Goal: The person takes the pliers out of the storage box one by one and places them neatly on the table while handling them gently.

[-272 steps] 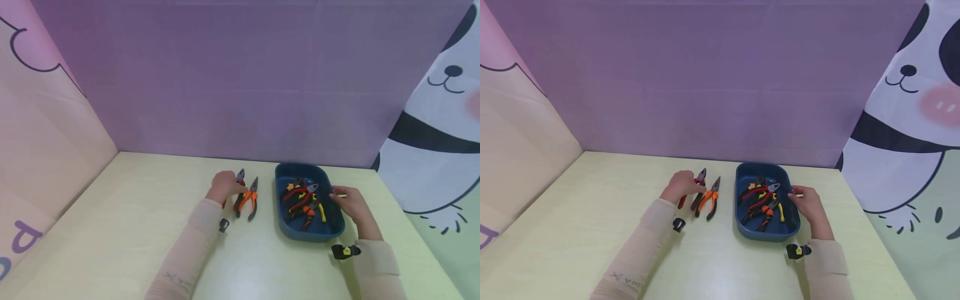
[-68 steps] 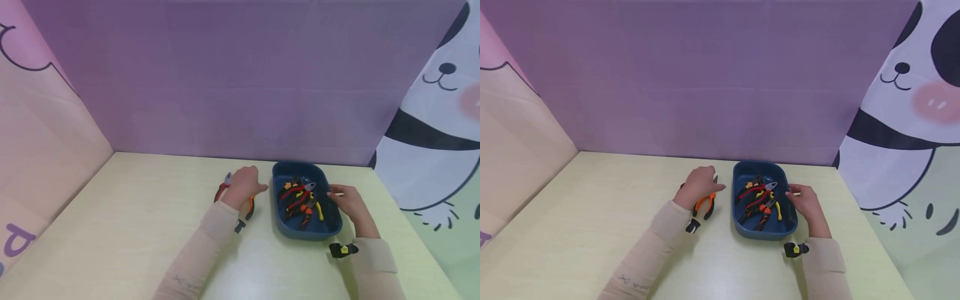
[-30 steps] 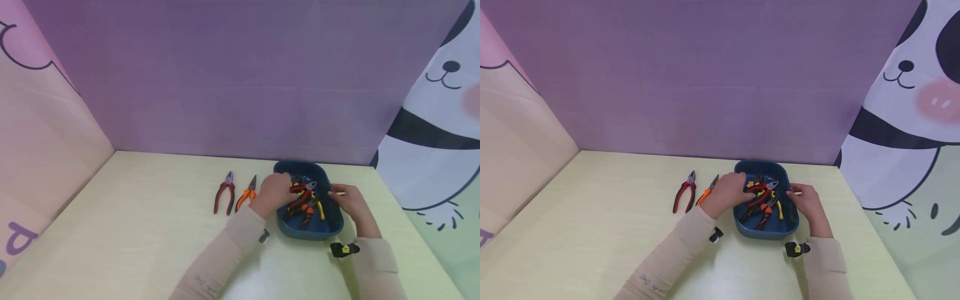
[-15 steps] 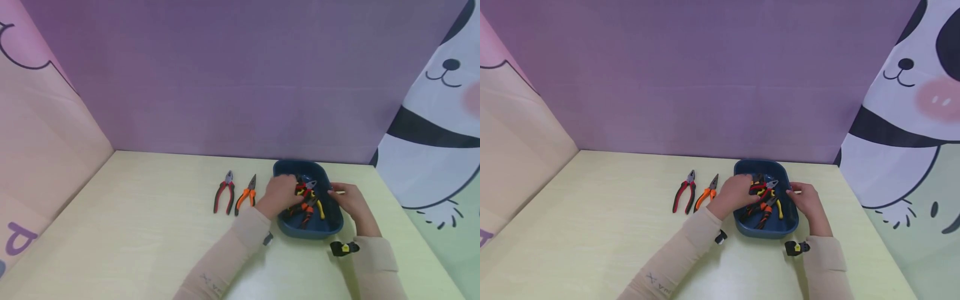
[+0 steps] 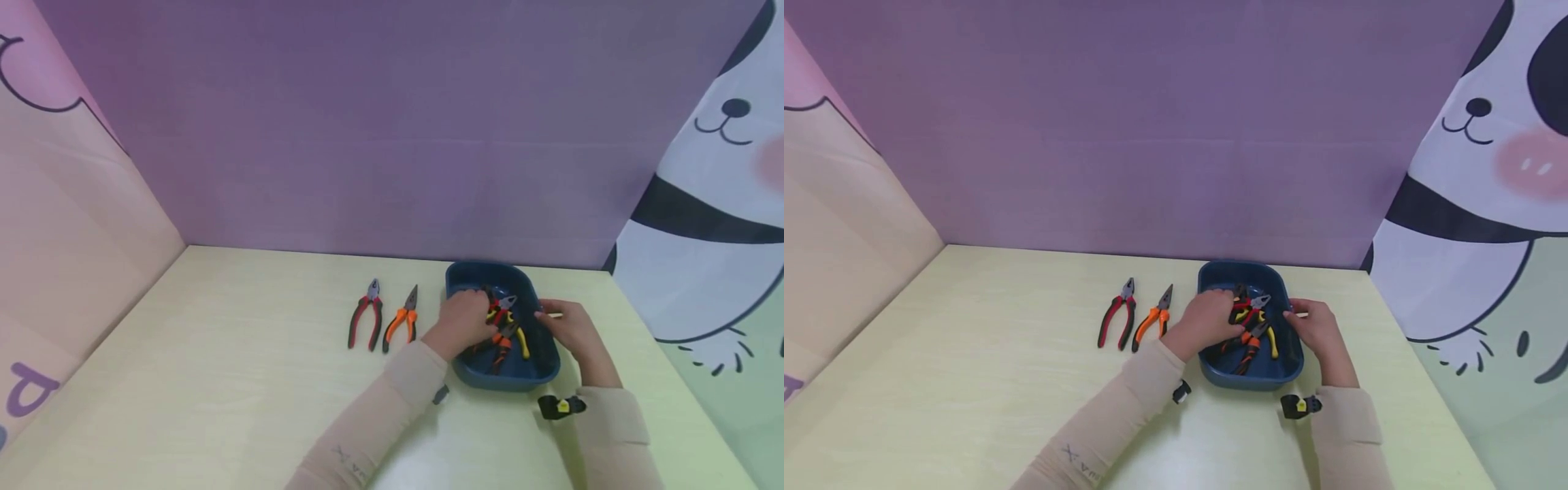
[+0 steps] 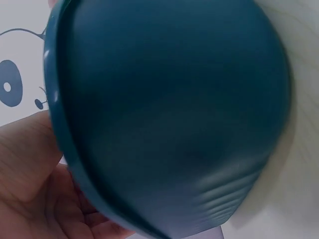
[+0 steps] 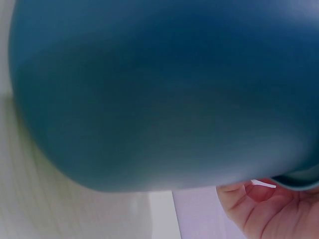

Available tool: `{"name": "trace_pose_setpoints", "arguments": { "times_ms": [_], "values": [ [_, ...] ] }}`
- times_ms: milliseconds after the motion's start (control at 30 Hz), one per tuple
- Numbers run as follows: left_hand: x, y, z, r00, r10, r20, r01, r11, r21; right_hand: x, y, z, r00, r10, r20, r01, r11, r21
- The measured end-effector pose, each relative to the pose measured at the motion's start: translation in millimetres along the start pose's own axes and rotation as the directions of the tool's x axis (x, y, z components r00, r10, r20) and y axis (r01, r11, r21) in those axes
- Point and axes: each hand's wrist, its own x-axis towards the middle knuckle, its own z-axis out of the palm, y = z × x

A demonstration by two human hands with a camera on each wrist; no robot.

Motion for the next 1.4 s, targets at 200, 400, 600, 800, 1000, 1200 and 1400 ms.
{"name": "trace_pose_setpoints", "arguments": {
  "times_ms": [200,400,600,800,1000,1200,1400],
  "values": [
    [1.1,4.5,5.0,1.000,-0.008,0.009,0.008,1.000,-0.002,-0.2,-0.4,-1.0,1.000,0.009,0.007,-0.009,1.000,-0.011],
    [3.0,7.6,9.8,1.000,-0.013,0.008,0.013,1.000,0.024,-0.7,0.2,-1.1,1.000,0.023,0.012,-0.022,1.000,-0.011],
    [6.0,9.0,13.6,1.000,-0.031,0.005,0.030,0.999,0.036,-0.5,0.2,-1.9,1.000,0.023,0.012,-0.023,1.000,-0.013],
    [9.8,11.5,20.4,0.998,-0.059,-0.008,0.059,0.997,0.055,-0.5,0.7,-1.7,1.000,0.010,0.008,-0.010,1.000,-0.015],
    [14.2,15.0,26.5,0.996,-0.081,-0.025,0.083,0.994,0.076,-0.5,0.1,-2.2,1.000,0.018,0.013,-0.018,1.000,-0.022],
    [19.2,18.3,29.6,0.993,-0.121,-0.009,0.122,0.987,0.109,-0.8,0.1,-0.5,1.000,0.004,-0.006,-0.004,1.000,0.004],
    [23.0,18.1,32.1,0.992,-0.128,-0.005,0.127,0.987,0.095,-0.9,-1.0,0.0,1.000,-0.006,-0.006,0.006,1.000,0.002]
  ]
}}
